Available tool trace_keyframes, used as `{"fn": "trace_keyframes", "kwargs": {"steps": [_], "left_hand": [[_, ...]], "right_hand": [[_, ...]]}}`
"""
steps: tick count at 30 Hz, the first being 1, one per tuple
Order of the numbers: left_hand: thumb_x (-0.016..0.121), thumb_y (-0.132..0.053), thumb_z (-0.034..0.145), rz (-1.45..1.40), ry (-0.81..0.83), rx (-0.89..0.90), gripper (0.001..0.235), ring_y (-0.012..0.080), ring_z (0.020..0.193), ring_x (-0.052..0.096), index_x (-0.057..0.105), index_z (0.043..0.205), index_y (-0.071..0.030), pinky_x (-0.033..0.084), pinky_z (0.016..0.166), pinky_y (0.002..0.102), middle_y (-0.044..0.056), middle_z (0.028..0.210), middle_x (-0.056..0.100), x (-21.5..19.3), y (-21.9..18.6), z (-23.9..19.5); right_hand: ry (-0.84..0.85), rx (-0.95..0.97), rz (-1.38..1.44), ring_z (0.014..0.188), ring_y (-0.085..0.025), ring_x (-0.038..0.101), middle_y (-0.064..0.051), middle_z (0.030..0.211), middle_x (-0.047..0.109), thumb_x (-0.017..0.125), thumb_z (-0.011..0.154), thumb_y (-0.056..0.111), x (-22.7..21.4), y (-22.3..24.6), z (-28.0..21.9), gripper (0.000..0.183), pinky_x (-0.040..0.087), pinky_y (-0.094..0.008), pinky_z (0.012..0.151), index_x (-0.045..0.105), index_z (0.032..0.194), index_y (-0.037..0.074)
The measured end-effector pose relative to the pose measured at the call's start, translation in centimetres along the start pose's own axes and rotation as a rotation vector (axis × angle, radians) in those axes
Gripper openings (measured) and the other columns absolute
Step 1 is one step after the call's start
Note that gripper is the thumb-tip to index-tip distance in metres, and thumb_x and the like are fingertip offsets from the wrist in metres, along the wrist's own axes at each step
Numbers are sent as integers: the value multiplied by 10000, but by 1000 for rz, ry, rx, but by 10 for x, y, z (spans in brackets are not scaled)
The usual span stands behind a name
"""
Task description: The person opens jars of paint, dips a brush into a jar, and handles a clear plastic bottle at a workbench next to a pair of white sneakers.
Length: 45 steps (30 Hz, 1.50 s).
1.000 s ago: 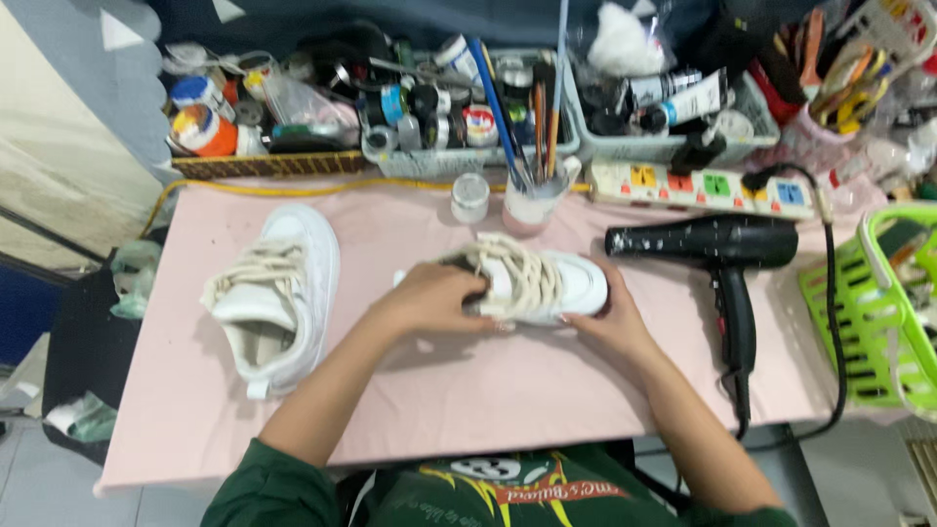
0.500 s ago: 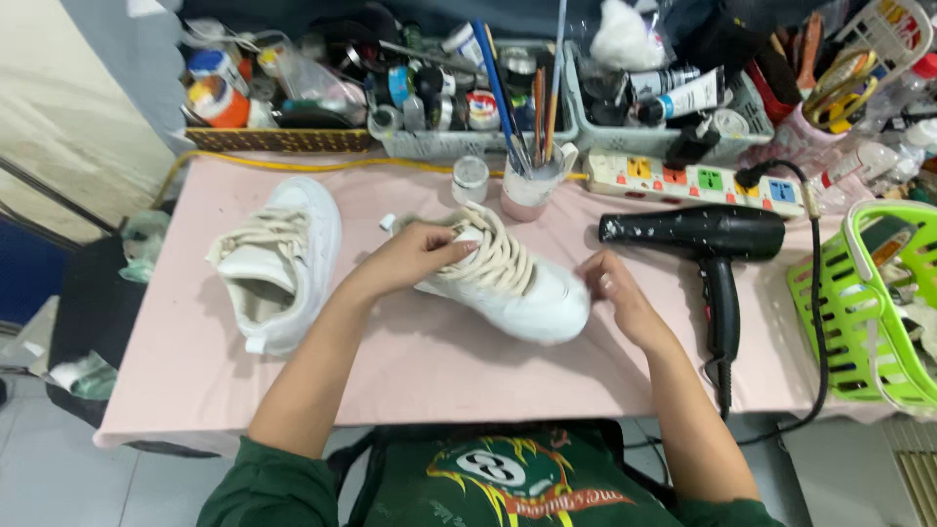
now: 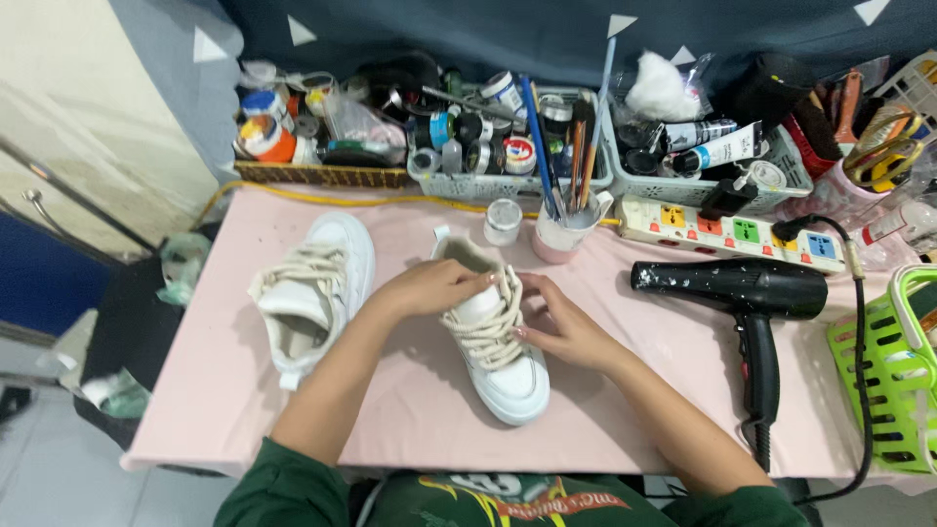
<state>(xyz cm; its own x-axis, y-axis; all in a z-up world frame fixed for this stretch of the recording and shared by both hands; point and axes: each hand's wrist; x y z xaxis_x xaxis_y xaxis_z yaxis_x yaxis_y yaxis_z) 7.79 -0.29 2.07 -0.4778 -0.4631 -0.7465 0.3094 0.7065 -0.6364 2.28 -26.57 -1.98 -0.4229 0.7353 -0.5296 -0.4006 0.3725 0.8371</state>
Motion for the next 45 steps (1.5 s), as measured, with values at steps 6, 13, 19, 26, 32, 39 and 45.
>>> {"fn": "trace_keyframes", "kwargs": {"steps": [6,13,19,26,32,39,45], "left_hand": [[568,-553,925,59,-105,67,502,357,921,724,769,1035,-106,532,855,460,148,976,774,19,8,-4],[546,-462,977,20,-192,196,420,387,945,699,749,1090,-112,514,857,479,156,1009,760,28,20,-9],[556,-426,990,-1,-189,212,367,367,990,681,729,1149,-144,486,917,456,145,1046,759,27,34,-5],[543,-397,985,22,-244,163,361,393,1004,680,723,1173,-147,488,912,474,147,1084,761,28,16,-5],[520,-384,1005,-70,-324,-52,400,404,1024,682,704,1119,-48,508,878,478,214,1084,732,30,-17,-13],[444,-366,1038,-343,-352,-185,439,295,910,729,675,1093,2,526,835,399,188,1011,759,52,-5,7],[467,-369,1081,-579,-248,-217,472,373,840,670,692,1103,45,505,785,429,261,1003,709,67,1,34]], "right_hand": [[-11,-184,25,1496,-353,322,-204,1614,270,752,901,203,3,-11,-2,883,369,-469,1184,228,1601,80],[-40,-165,36,1494,-351,370,-197,1613,322,730,925,195,8,5,-2,705,374,-462,1199,392,1537,109],[-189,-119,-153,1401,-302,514,-171,1527,474,705,959,171,1,12,7,556,454,-417,1137,459,1454,106],[-170,-121,52,1327,-243,560,-154,1449,519,671,949,117,2,20,31,590,517,-391,1074,405,1468,26],[-379,-37,7,1138,-186,661,-102,1278,662,698,964,110,-14,-11,20,411,572,-333,920,552,1345,58],[-629,-351,-566,1046,-337,512,-139,1153,600,869,781,190,-107,-18,33,515,430,-431,918,666,1226,26],[-406,-298,-413,1054,-295,574,-65,1064,675,836,863,190,-116,-44,63,173,449,-414,935,770,1002,111]]}}
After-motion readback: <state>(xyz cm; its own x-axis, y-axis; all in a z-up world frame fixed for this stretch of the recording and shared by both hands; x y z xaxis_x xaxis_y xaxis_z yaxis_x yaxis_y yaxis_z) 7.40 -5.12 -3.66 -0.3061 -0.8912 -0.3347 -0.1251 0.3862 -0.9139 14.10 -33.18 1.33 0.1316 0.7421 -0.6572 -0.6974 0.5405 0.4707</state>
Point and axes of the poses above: each hand's wrist, its own z-axis towards the middle knuckle, its own x-axis out of the palm, y = z × x
